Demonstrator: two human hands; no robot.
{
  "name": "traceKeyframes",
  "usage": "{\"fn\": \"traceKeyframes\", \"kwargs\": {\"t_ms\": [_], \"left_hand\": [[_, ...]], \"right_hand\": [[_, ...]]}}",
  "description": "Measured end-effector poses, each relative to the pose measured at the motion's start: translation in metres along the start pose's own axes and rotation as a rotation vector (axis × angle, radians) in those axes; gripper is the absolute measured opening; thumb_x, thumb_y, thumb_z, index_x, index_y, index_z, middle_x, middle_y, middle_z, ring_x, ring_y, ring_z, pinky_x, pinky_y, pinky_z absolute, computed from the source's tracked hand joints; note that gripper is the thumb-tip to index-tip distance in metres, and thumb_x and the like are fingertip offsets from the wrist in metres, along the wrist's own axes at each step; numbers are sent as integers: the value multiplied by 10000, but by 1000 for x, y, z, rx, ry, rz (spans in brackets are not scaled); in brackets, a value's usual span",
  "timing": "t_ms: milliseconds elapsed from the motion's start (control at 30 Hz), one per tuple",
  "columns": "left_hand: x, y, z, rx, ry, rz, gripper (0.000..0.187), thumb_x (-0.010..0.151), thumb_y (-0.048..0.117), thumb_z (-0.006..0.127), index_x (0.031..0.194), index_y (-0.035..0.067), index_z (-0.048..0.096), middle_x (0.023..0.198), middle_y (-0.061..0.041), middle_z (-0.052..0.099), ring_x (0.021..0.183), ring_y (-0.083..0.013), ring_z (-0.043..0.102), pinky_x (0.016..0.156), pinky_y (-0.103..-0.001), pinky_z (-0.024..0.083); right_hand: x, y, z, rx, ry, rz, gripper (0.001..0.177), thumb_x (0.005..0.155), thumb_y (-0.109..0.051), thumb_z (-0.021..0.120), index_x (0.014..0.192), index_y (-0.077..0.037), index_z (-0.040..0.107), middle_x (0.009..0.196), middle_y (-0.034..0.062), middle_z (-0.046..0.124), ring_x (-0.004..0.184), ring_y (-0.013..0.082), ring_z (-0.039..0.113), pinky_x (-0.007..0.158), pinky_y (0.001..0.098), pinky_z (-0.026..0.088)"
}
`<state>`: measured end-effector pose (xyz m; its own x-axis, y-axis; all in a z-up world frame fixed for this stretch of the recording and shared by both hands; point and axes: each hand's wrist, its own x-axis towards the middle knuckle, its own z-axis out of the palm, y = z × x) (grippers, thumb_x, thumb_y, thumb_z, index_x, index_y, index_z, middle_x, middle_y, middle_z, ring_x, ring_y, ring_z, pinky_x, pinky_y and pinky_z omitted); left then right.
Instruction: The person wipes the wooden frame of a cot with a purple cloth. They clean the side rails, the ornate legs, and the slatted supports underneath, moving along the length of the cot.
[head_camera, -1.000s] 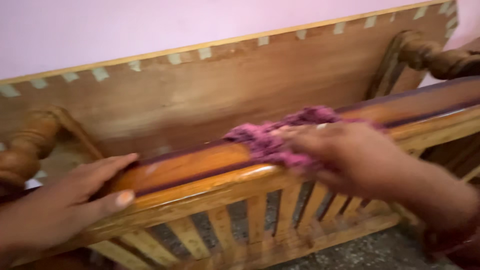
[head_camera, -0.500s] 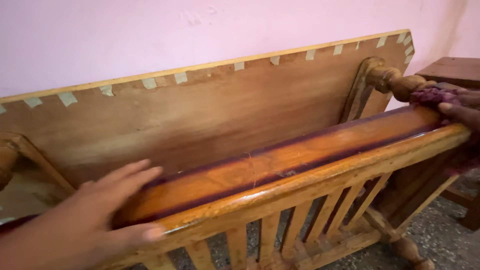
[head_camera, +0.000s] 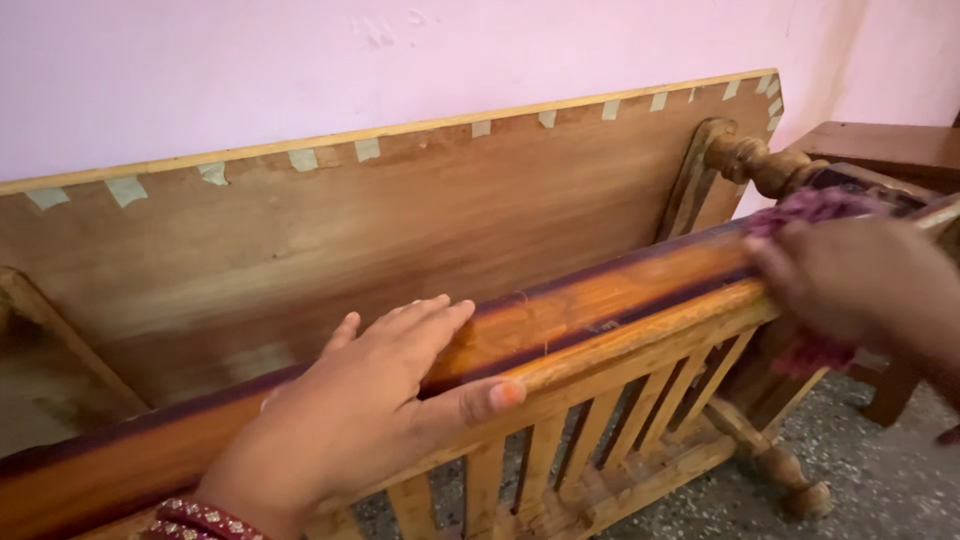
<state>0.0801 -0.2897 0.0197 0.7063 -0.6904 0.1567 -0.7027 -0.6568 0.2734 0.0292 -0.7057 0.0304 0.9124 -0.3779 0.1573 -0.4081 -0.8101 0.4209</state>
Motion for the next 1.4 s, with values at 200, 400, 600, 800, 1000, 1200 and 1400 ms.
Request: {"fn": "traceKeyframes", "kwargs": {"t_ms": [200,400,600,800,1000,1200,1400], "left_hand": [[-4,-2,-1,-142,73,25,1158,838,942,271,1598,71,351,1652,-158,352,1547,-282,255,1198,-550,51],[-3,-9,-1,-304,131,79,1086,920,867,233,1607,31,329,1661,-153,374,1564,-258,268,1207,-514,28],[-4,-10,-2,-318,98,56,947,992,770,241,1622,68,318,1671,-123,372,1557,-212,286,1213,-473,15],[-4,-10,-6,-293,48,14,891,1015,736,229,1628,102,359,1648,-98,454,1512,-201,302,1244,-416,33],[-8,-7,-5,-221,34,-34,908,1002,754,227,1632,121,389,1638,-94,415,1548,-224,239,1189,-415,49],[-4,-10,-3,-194,15,2,956,985,780,222,1615,74,362,1682,-133,357,1540,-260,181,1213,-448,30],[-6,-7,-1,-141,25,-24,989,970,808,213,1615,77,382,1664,-128,367,1548,-257,174,1227,-450,46]], "right_hand": [[-94,-117,-77,173,187,-171,481,1052,-485,318,851,-165,616,804,-11,655,614,161,638,611,370,575],[-133,-201,-90,677,901,-751,312,845,-306,633,919,-7,684,838,180,705,800,353,694,838,528,499],[-123,-179,-73,806,1059,-867,309,929,-275,610,1069,0,636,1090,190,713,973,364,700,909,492,507],[-73,-110,-30,722,727,-611,296,938,-311,564,1080,-71,664,871,135,707,807,325,689,763,485,539],[-17,6,45,870,316,74,325,1101,-297,471,1025,-40,655,747,125,705,624,297,723,629,434,595],[63,105,138,1546,401,-69,342,1149,-284,394,1146,3,579,821,204,693,684,343,678,590,467,582],[104,137,160,1324,337,31,365,1135,-309,380,1176,-20,599,779,186,682,643,330,683,593,452,581]]}}
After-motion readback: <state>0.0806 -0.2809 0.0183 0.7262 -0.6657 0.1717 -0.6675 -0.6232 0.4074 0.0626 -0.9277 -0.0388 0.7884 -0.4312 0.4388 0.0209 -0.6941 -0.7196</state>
